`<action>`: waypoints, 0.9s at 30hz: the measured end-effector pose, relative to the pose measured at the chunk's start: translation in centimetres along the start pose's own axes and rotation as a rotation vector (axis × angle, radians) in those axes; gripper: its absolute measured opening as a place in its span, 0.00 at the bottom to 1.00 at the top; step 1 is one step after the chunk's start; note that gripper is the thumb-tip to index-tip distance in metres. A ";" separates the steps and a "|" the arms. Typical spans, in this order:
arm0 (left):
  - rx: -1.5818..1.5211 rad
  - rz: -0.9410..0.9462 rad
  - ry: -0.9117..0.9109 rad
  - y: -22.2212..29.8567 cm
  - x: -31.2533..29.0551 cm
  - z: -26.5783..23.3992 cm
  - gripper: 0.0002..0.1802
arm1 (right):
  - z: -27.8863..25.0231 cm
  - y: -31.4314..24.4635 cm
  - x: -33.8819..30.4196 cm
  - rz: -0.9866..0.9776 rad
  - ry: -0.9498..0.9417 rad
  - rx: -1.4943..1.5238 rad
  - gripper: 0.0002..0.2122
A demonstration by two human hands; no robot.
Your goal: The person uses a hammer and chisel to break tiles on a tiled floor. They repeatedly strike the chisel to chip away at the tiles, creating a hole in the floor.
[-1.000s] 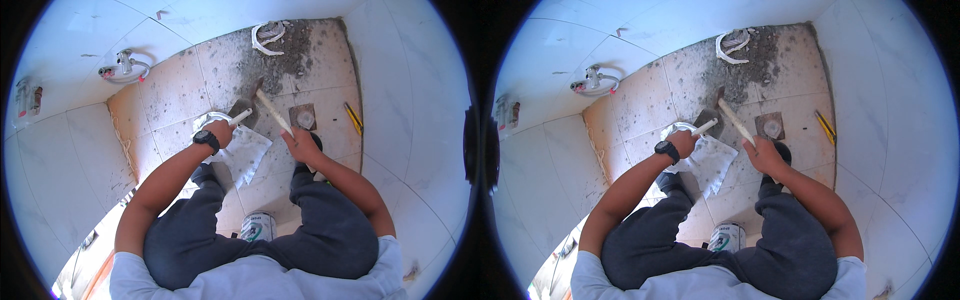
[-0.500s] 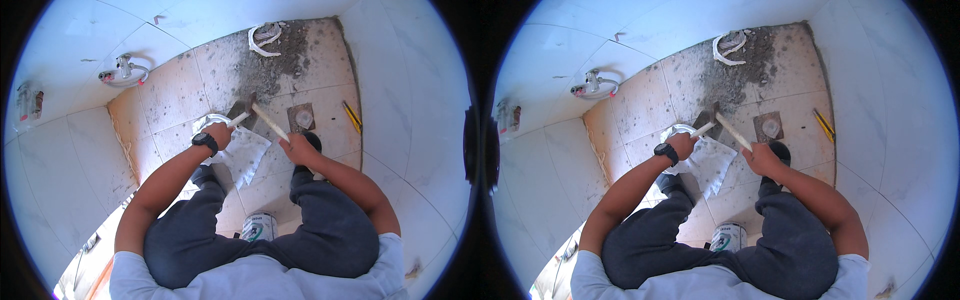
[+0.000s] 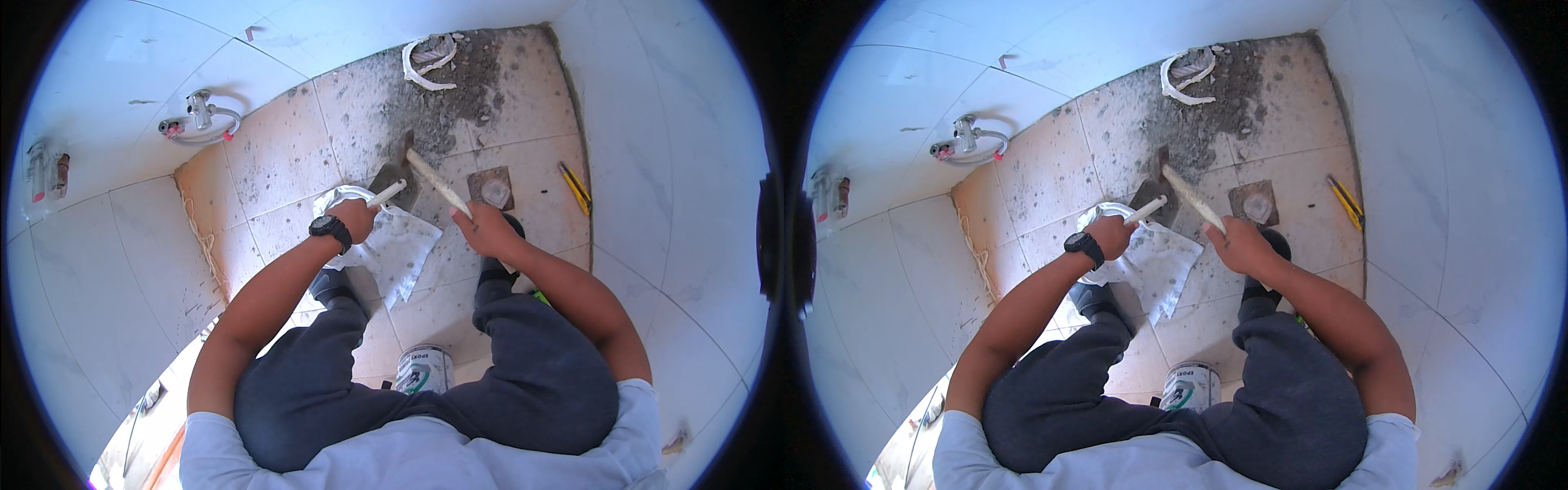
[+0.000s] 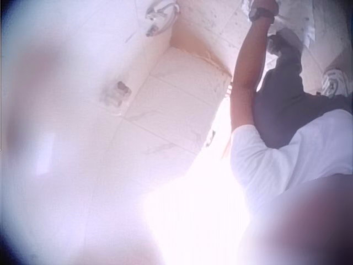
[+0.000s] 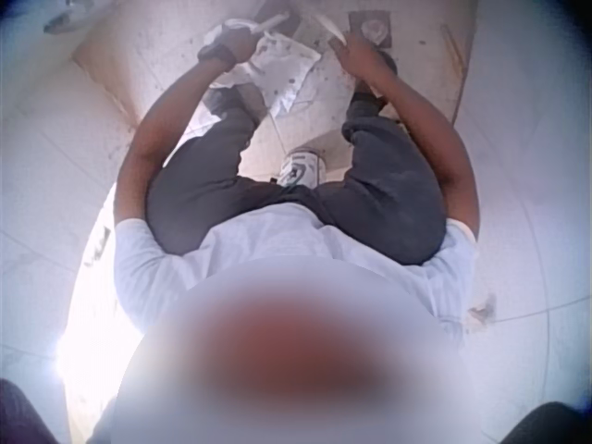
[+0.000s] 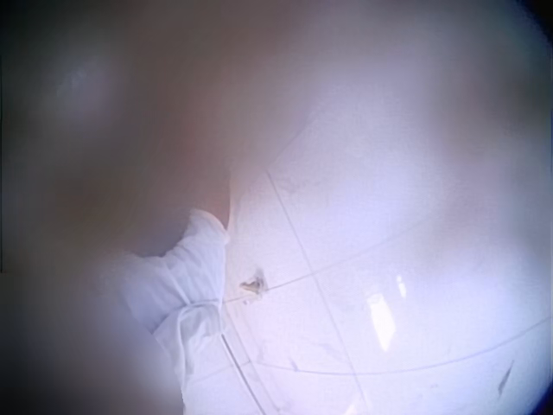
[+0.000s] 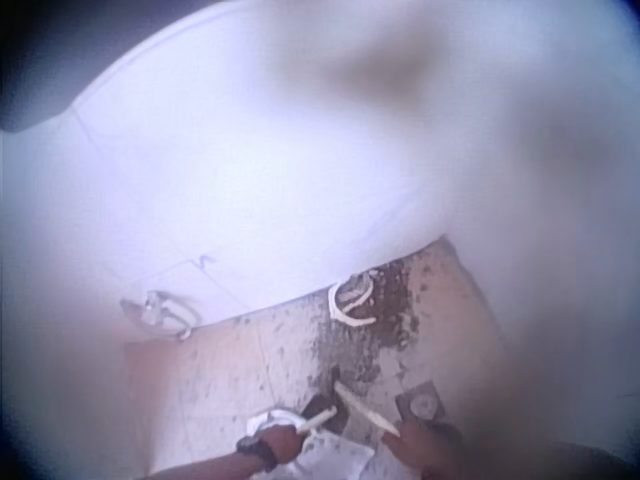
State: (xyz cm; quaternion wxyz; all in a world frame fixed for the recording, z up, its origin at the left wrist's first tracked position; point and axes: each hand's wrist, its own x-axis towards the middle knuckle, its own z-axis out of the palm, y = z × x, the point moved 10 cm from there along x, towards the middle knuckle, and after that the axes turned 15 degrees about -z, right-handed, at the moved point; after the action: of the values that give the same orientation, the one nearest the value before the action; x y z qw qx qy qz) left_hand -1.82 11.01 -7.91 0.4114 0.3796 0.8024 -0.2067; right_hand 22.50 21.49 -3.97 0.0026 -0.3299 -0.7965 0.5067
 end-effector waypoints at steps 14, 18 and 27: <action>-0.024 -0.016 -0.056 -1.0 0.2 1.7 0.35 | -0.7 0.1 -0.1 0.023 0.062 0.027 0.26; -0.034 0.020 -0.043 -1.1 0.6 2.1 0.36 | 0.4 0.0 -0.2 0.025 -0.115 -0.125 0.26; -0.202 0.039 0.044 -1.2 0.4 1.0 0.38 | -2.2 -0.9 -0.3 0.055 -0.032 -0.036 0.25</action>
State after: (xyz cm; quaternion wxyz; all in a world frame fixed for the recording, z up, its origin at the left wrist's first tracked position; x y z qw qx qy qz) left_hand -2.45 9.80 -8.81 0.4339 0.3561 0.8205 -0.1082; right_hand 23.03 22.83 -2.04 -0.0301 -0.3433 -0.7960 0.4976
